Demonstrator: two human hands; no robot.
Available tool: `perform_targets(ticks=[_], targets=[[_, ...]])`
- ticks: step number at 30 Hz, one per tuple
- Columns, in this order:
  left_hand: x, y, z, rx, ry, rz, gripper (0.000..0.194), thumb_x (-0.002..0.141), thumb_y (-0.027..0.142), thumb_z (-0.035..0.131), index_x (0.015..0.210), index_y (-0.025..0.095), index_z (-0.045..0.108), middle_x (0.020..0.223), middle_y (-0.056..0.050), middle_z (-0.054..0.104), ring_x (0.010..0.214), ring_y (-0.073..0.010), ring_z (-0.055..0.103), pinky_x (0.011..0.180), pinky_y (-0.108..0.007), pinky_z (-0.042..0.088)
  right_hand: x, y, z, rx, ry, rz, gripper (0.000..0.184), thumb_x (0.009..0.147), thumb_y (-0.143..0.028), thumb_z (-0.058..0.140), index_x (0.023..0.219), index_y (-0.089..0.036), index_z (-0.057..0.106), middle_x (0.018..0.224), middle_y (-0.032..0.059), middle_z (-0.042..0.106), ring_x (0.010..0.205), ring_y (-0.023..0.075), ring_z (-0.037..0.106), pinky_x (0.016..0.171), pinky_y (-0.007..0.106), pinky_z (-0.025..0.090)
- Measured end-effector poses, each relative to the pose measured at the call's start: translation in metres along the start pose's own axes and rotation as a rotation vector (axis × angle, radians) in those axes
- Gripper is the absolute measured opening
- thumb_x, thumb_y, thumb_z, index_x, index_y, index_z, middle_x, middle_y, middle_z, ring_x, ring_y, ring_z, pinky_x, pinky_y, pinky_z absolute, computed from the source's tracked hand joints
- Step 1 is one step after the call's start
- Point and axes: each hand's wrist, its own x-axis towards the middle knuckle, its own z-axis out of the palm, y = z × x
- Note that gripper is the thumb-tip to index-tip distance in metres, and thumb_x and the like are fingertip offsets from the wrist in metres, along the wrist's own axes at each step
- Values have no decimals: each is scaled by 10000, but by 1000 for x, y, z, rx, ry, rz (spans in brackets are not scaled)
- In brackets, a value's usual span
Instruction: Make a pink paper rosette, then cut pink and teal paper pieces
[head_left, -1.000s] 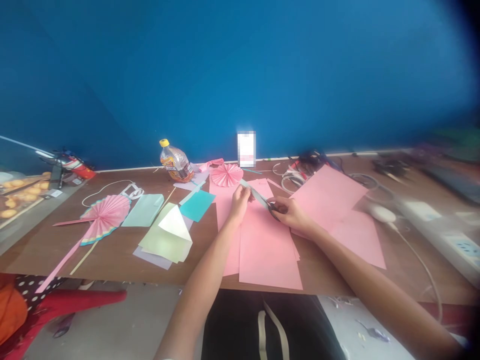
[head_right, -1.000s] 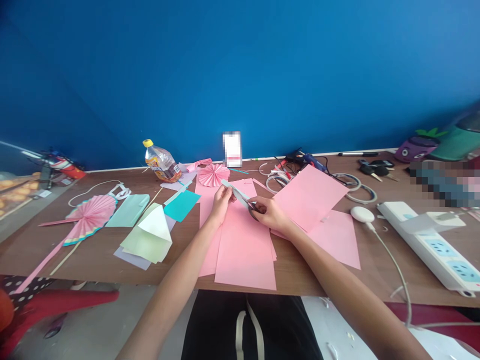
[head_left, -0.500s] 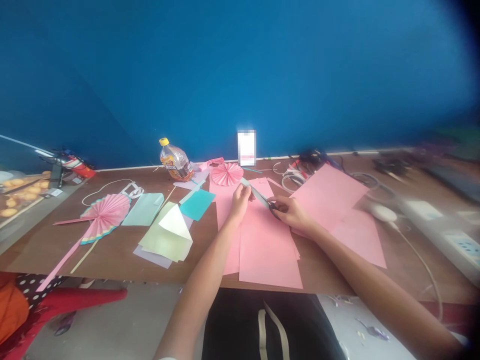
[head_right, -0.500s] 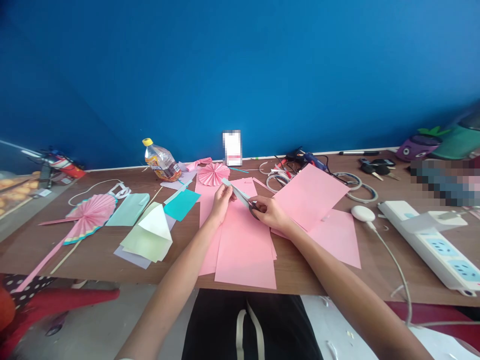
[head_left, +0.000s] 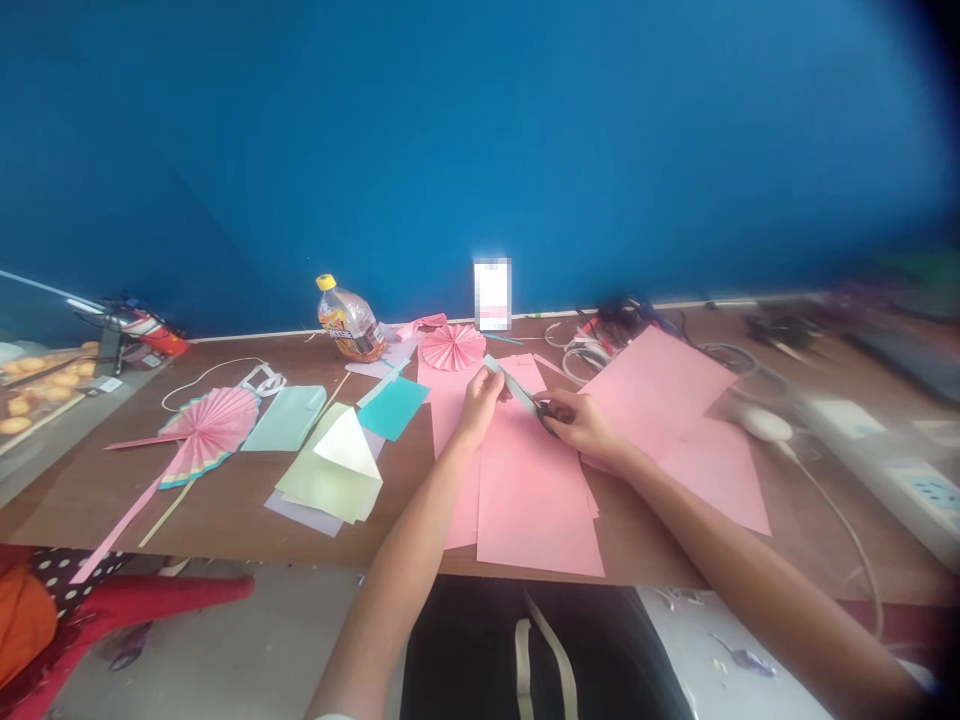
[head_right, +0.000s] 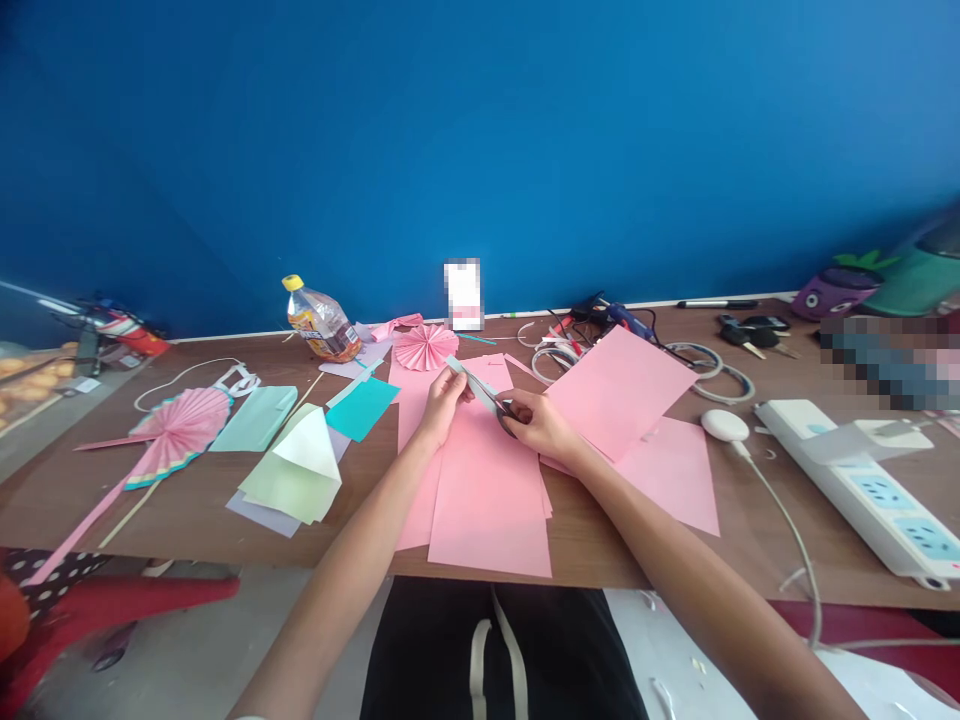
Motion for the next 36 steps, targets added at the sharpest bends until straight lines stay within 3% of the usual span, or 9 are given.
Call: perform_targets(ticks=[20,27,36], targets=[[0,3,0,2,-29,-42,341,818,500,648,782,178,541,706,5,541,658,-103,512,654,-232,407,1,2,0,-6,22,-14,330,783,-307,580,1067,-160,659,640,-22,527,552,109,448,522,236,379],[1,0,-2,48,-90,-26,311,857,478,598,814,172,559,733,-5,569,672,-105,536,662,-233,425,1,2,1,9,25,-14,345,784,-301,579,1089,-158,654,622,-30,499,543,104,426,517,234,373],[2,-1,-2,-52,-93,-92,295,813,450,639,783,169,555,707,3,557,646,-103,521,657,-239,423,2,6,0,-8,24,-23,303,783,-297,580,1044,-164,657,627,-26,519,554,110,454,530,236,392]])
